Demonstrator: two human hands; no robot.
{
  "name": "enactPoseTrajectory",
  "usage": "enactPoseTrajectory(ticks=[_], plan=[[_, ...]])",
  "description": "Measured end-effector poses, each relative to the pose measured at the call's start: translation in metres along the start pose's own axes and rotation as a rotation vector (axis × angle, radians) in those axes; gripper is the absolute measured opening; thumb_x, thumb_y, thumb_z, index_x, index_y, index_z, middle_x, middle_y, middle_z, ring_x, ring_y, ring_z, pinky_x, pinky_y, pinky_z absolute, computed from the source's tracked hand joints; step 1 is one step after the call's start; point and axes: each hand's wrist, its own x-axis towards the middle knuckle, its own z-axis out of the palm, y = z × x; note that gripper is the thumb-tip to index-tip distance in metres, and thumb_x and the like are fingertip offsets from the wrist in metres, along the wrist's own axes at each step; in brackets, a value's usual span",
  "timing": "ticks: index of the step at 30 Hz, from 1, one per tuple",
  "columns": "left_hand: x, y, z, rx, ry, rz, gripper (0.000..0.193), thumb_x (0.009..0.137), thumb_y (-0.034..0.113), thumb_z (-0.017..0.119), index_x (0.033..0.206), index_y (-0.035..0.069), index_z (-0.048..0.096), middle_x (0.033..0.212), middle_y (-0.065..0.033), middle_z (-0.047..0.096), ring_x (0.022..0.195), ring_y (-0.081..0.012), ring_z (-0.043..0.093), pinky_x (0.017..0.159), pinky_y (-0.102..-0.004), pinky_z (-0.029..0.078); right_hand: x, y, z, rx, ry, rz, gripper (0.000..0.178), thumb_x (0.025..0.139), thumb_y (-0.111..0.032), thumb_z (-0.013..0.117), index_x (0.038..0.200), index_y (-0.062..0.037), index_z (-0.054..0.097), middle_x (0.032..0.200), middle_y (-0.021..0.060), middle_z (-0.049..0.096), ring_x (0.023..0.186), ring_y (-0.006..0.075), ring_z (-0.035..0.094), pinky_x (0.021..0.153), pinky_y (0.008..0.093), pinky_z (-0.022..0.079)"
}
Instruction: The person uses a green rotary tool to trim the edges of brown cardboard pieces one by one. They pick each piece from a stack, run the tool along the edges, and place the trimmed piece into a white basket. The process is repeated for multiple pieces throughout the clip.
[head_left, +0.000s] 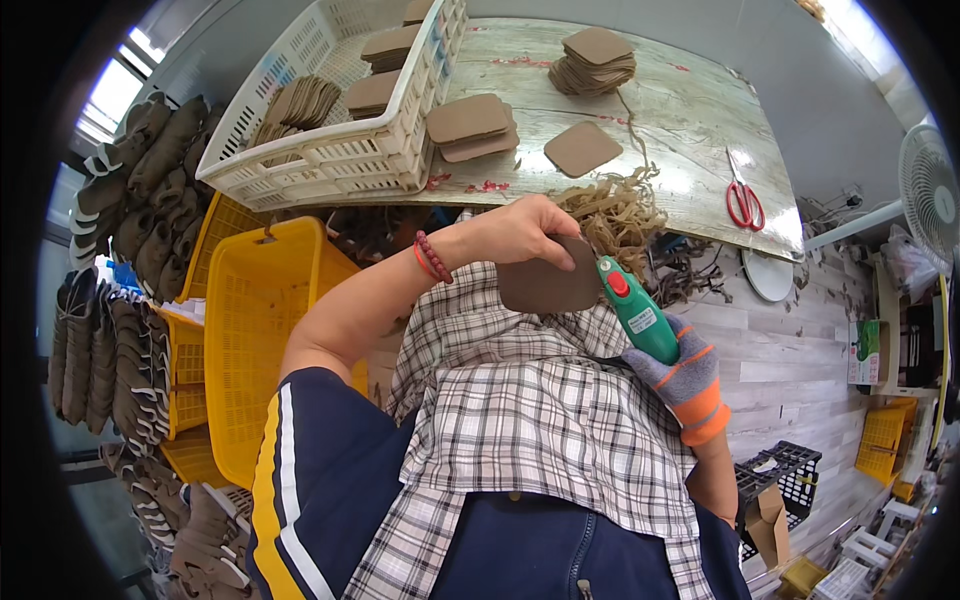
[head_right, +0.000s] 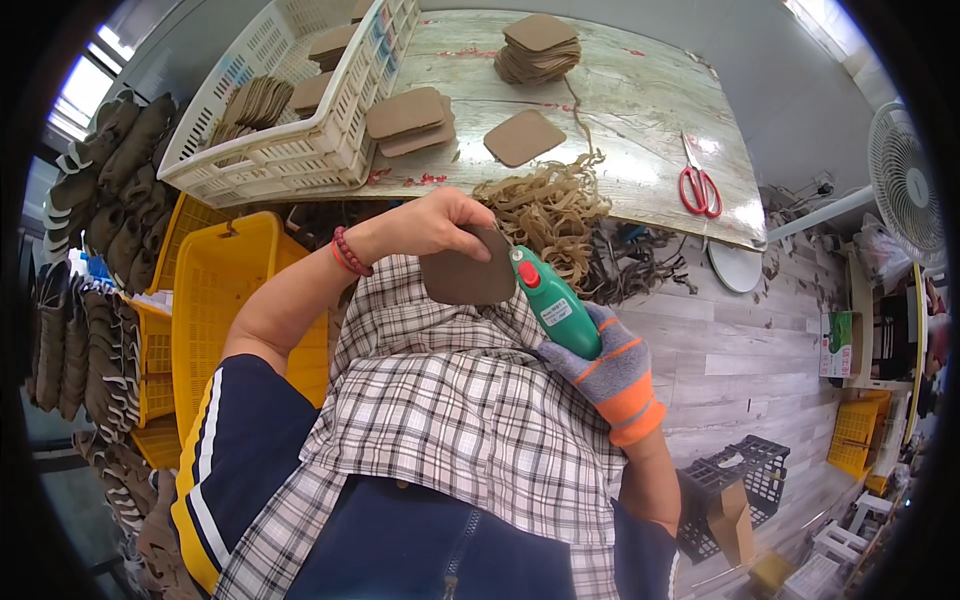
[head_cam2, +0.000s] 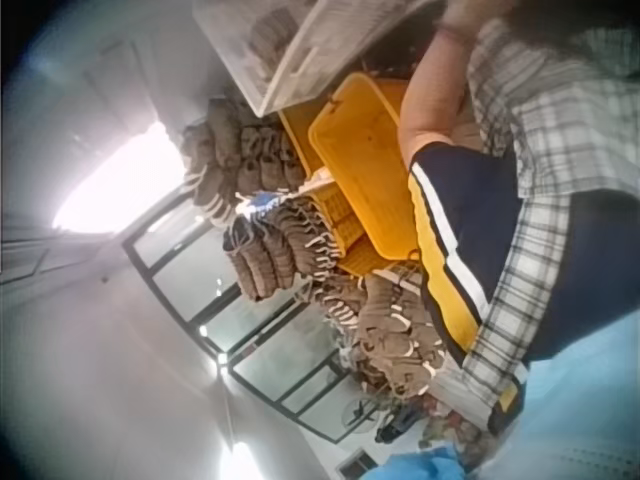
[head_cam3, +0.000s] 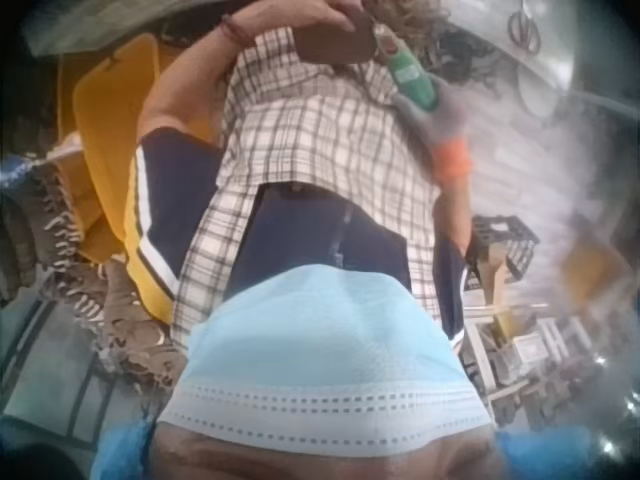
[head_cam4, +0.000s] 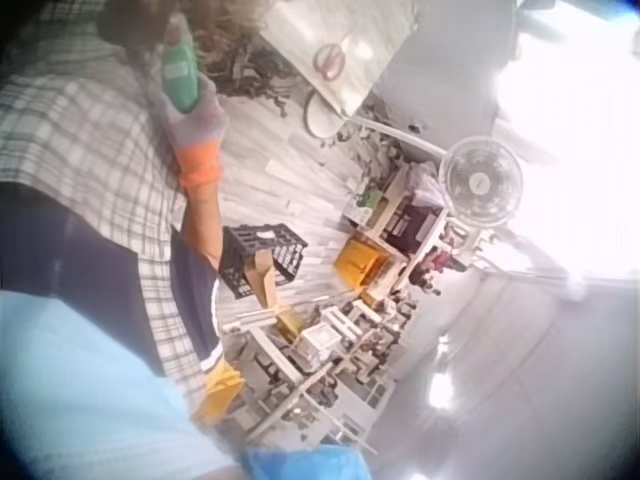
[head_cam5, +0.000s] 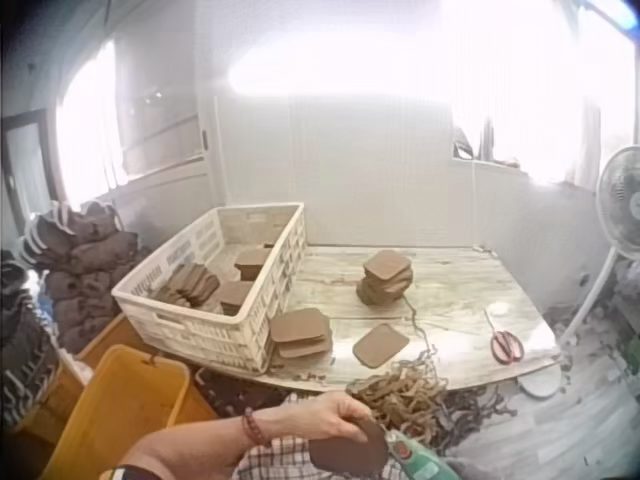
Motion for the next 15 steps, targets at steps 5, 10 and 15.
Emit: enactPoseTrajectory(ticks=[5,10,15], plan=[[0.003,0.007,-0.003,-0.049,-0.091,-0.008,0.033,0.077,0.004,0.069,0.109,0.001,0.060,0.092,0.0005,0.065,0.083,-0.0056,0.056,0.076,-0.0222,0.045,0.003,-0.001,-0.001,0.008,-0.046,0.002,0.054,0.070,-0.028,0.082,0.110,0.0002,0.059,0.088,0.0131,0.068,0.079,0.0153,0.066,0.070,0.0277,0.052],[0.013,-0.006,-0.003,-0.062,-0.097,-0.039,0.039,0.074,0.000,0.069,0.112,0.001,0.058,0.100,-0.0025,0.065,0.090,-0.0067,0.055,0.079,-0.0239,0.046,0.013,0.000,0.001,0.151,-0.071,0.090,0.051,0.072,-0.024,0.081,0.110,0.0020,0.059,0.086,0.0091,0.067,0.077,0.0119,0.062,0.069,0.0265,0.051],[0.009,-0.036,-0.038,-0.597,0.723,0.114,0.022,0.077,0.000,0.068,0.097,0.002,0.060,0.092,-0.0054,0.064,0.082,-0.0148,0.062,0.073,-0.0268,0.051,0.008,0.014,-0.005,0.189,0.060,0.145,0.048,0.074,-0.023,0.080,0.108,0.0026,0.059,0.085,0.0078,0.067,0.074,0.0112,0.061,0.066,0.0268,0.050]])
